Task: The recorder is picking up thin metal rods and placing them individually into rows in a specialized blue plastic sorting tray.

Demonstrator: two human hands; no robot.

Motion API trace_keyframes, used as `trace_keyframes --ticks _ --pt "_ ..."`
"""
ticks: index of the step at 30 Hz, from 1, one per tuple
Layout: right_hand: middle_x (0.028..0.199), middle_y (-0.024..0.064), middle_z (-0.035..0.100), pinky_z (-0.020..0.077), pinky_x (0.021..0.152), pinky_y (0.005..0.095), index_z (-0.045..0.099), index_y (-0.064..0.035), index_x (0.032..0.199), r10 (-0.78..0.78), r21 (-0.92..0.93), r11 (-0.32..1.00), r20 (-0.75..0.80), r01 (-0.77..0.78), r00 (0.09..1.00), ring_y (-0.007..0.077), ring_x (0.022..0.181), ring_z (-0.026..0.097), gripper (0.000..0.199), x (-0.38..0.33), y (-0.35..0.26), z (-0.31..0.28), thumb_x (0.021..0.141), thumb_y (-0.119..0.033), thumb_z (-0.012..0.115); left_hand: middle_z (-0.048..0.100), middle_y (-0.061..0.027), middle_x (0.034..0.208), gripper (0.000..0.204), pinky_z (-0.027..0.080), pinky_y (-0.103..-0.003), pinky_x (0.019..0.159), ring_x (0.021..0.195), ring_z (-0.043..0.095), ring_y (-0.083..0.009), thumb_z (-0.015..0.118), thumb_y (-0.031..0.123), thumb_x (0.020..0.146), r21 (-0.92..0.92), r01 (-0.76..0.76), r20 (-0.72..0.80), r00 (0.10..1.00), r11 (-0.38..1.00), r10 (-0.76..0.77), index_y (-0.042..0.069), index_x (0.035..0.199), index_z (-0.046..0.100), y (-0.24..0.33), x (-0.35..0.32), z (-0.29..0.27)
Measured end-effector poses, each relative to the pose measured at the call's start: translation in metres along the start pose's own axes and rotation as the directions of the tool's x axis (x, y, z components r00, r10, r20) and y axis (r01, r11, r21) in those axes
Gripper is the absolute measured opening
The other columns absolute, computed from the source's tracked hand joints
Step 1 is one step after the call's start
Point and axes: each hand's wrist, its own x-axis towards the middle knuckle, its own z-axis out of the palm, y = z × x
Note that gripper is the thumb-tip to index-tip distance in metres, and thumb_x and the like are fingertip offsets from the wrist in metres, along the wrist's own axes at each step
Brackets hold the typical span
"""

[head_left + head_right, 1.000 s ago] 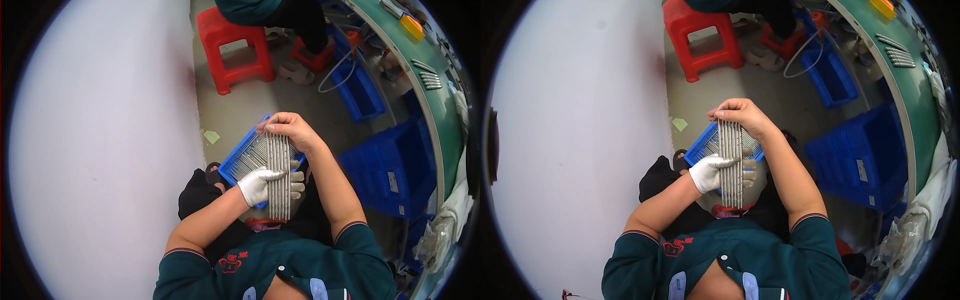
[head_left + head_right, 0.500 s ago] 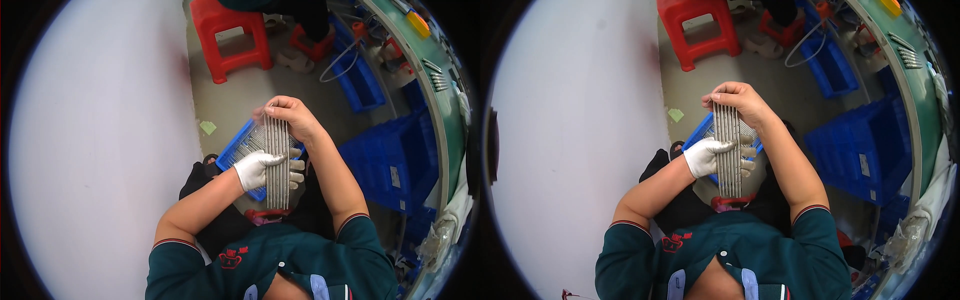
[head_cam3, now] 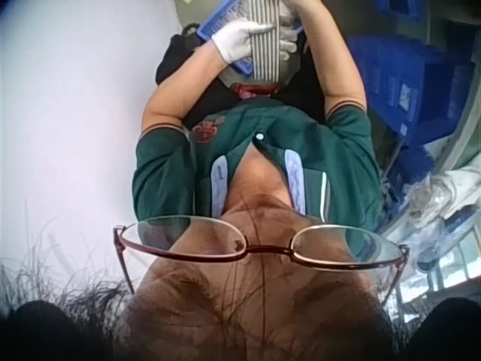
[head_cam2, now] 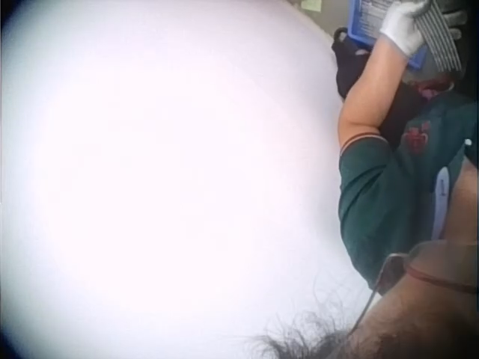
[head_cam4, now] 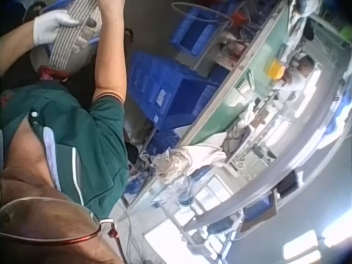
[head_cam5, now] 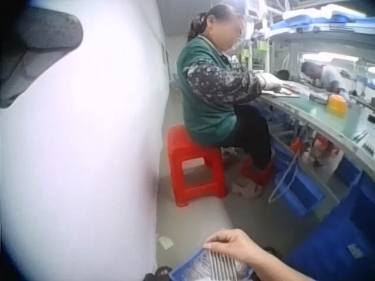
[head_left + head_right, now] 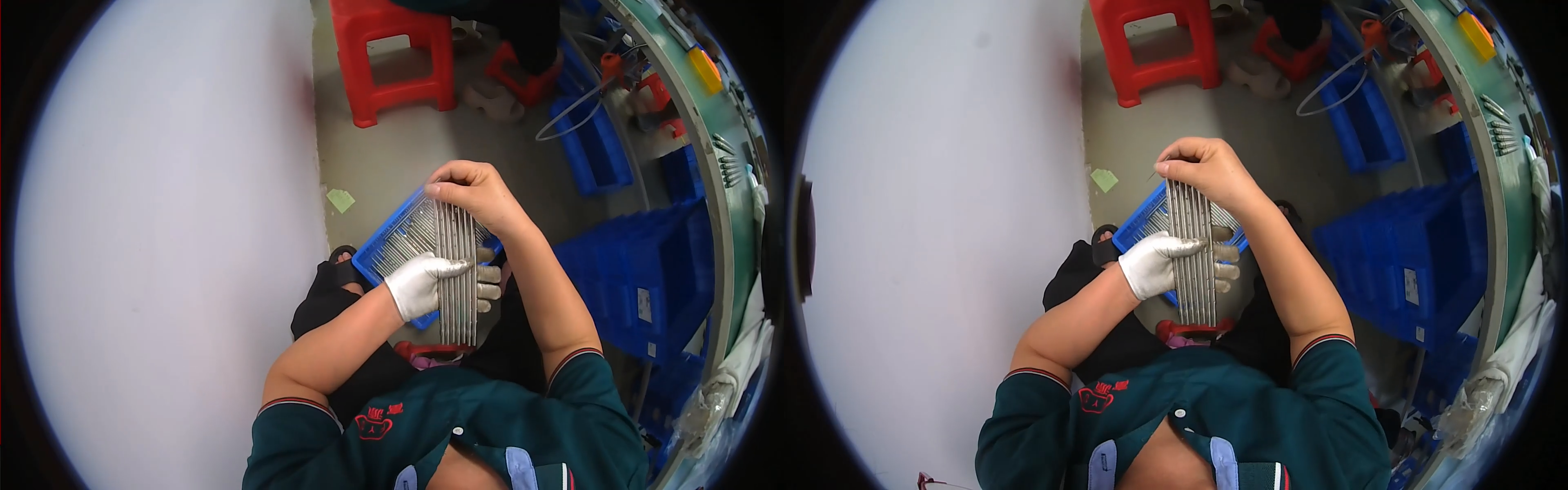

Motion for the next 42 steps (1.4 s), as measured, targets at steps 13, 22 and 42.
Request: trace_keyframes --ticks 13,22,42 --pt "0.077 -0.0011 0.064 0.0469 0.066 0.0200 0.069 0.0000 0.089 -0.009 -0.206 0.979 -0.084 -0.008 0.996 0.0046 0.071 0.057 0.012 0.000 -0.002 0.001 0.085 -0.011 0.068 0.053 -0.0201 0.123 0.057 0.047 -0.054 0.095 0.112 0.057 -0.0371 0.062 0.018 0.090 -0.025 0.004 -0.025 1.000 1.000 -0.004 0.000 0.137 0.036 -0.001 0.000 0.003" --pt "0.076 -0.0006 0.063 0.0461 0.066 0.0200 0.070 0.0003 0.089 0.048 -0.067 0.996 -0.151 -0.058 0.987 0.0052 0.071 0.056 0.011 -0.001 0.003 0.008 0.085 -0.010 0.068 0.054 -0.0211 0.123 0.055 0.047 -0.055 0.094 0.112 0.057 -0.0397 0.061 0.019 0.091 0.026 -0.037 -0.023 0.999 0.999 0.038 -0.001 0.136 0.037 -0.001 -0.003 0.004" --pt "0.079 0.0027 0.066 0.0487 0.067 0.0216 0.068 -0.0006 0.094 0.074 0.046 0.997 -0.213 -0.066 0.974 0.0078 0.071 0.060 0.013 -0.004 0.003 -0.008 0.086 -0.011 0.068 0.054 -0.0186 0.120 0.058 0.046 -0.055 0.094 0.112 0.055 -0.0390 0.066 0.025 0.088 0.006 -0.053 0.001 0.999 0.999 0.053 0.001 0.134 0.039 -0.002 0.003 -0.001"
